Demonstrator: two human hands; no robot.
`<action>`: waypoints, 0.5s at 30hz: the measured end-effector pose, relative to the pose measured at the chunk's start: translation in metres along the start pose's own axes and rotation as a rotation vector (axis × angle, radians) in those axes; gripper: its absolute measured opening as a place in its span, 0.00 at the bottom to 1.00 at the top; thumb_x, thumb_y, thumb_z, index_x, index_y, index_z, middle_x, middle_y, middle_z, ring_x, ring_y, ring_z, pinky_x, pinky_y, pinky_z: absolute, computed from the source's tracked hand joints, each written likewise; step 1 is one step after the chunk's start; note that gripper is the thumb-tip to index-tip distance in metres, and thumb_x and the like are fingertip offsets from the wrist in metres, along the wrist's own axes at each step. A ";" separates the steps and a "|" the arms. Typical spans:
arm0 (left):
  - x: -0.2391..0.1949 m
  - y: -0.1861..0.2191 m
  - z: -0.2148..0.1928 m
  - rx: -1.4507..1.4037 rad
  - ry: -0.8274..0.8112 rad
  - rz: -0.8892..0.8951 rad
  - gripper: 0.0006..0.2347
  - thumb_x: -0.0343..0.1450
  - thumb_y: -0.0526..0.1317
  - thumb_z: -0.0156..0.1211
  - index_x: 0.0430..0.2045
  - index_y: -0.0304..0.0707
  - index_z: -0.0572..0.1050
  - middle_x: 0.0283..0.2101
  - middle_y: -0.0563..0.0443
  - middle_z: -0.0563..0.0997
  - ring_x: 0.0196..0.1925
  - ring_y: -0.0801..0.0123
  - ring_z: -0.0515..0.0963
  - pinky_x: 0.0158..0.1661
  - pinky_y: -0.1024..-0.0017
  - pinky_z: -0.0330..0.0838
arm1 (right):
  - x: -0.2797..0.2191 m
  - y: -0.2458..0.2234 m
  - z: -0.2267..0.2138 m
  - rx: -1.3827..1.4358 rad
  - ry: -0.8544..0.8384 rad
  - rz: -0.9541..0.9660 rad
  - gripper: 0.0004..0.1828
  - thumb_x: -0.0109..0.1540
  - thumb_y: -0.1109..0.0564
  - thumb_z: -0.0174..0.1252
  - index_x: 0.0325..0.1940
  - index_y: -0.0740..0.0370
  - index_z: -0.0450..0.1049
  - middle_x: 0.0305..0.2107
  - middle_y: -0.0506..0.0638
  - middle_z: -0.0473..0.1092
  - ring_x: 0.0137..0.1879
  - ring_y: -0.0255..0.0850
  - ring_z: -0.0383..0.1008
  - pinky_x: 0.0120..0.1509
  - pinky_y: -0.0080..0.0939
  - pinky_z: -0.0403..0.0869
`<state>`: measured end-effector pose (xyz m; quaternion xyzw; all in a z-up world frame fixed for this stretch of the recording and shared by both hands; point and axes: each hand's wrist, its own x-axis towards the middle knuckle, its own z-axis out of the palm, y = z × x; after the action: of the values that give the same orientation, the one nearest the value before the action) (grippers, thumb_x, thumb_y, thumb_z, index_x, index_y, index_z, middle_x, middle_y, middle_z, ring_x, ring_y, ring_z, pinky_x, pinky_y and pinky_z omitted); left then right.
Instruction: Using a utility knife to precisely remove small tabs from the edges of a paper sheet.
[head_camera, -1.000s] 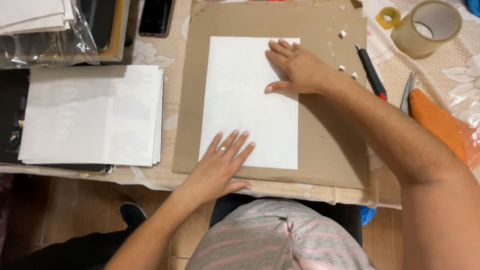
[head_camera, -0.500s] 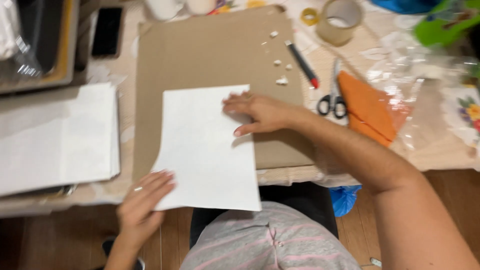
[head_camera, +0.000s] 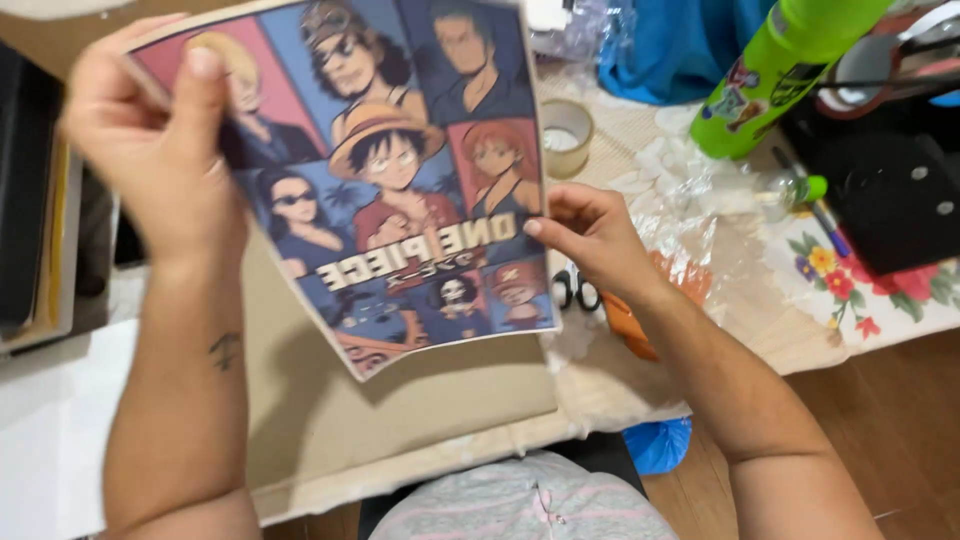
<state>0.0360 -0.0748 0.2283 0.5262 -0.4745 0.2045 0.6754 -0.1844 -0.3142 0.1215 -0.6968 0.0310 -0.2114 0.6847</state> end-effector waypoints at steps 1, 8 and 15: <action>0.008 -0.016 0.012 -0.083 0.034 -0.045 0.10 0.80 0.36 0.63 0.46 0.29 0.68 0.39 0.38 0.74 0.41 0.57 0.78 0.46 0.66 0.72 | 0.006 0.001 -0.010 -0.010 0.042 -0.024 0.09 0.64 0.59 0.61 0.46 0.65 0.77 0.36 0.47 0.78 0.39 0.30 0.76 0.43 0.29 0.76; -0.013 -0.060 0.065 -0.274 -0.247 -0.833 0.19 0.71 0.46 0.61 0.55 0.43 0.70 0.37 0.63 0.78 0.32 0.86 0.81 0.31 0.86 0.81 | 0.069 -0.021 -0.050 0.074 0.473 0.076 0.07 0.64 0.60 0.62 0.44 0.64 0.79 0.24 0.49 0.76 0.29 0.33 0.77 0.34 0.31 0.78; 0.001 -0.135 0.108 -0.329 -0.270 -0.813 0.14 0.73 0.29 0.56 0.53 0.36 0.71 0.35 0.50 0.82 0.28 0.69 0.85 0.25 0.75 0.83 | 0.121 -0.010 -0.084 0.277 0.510 -0.012 0.09 0.67 0.54 0.58 0.44 0.63 0.77 0.28 0.49 0.76 0.33 0.33 0.80 0.40 0.34 0.80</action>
<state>0.0954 -0.2216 0.1594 0.5775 -0.3395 -0.2257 0.7073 -0.1056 -0.4329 0.1592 -0.5212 0.1689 -0.3860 0.7422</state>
